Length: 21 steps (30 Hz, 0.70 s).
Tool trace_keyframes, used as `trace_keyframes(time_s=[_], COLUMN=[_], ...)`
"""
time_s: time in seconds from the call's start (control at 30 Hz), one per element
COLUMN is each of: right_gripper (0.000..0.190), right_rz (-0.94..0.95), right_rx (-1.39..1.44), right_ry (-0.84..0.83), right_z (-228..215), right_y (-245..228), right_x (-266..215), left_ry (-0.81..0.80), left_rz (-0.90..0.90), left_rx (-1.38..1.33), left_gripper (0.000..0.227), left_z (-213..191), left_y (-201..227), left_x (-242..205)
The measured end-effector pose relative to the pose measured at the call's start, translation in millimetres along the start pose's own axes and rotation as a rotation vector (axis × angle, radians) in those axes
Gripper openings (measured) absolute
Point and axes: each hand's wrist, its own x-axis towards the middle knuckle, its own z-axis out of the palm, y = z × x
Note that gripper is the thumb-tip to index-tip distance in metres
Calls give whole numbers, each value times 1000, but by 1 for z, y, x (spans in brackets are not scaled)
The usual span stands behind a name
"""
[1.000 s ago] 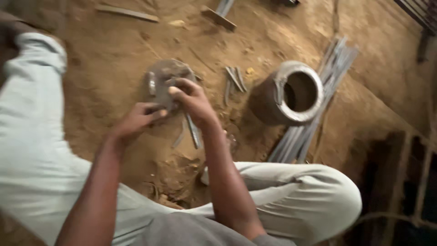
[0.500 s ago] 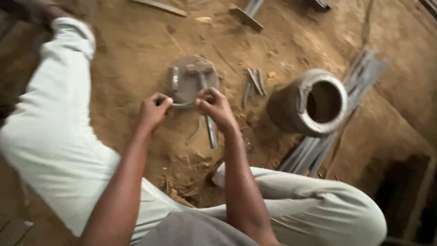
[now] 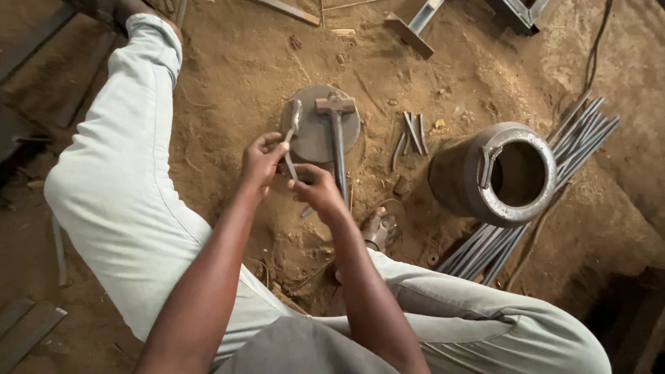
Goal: The person sits on the ground and uses a hammer to bend small metal rods on a circular anvil. They repeatedly pick up rods, position them on the anvil, strike them to form a curve, and place the finished pieces aside.
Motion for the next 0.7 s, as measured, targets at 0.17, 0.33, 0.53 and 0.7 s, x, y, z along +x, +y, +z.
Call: trace_keyframes(time_s=[0.17,0.33,0.53,0.7], right_gripper=[42,41,39,18], right_rz=[88,55,-69,-209], right_rx=[382,432,491,-238], right_ry=[227,340,331,673], right_z=[13,6,10,-14], right_y=[44,80,78,45], right_x=[18,32,35,20], left_ry=[-104,-176,-167,-87], left_rz=[-142,-216,-258,-151], left_rx=[244,189,72,98], left_gripper=[50,42,34,31], left_z=[-3,-3,-3,1], left_y=[-40,-67,-76,-83], left_x=[10,4,7,3])
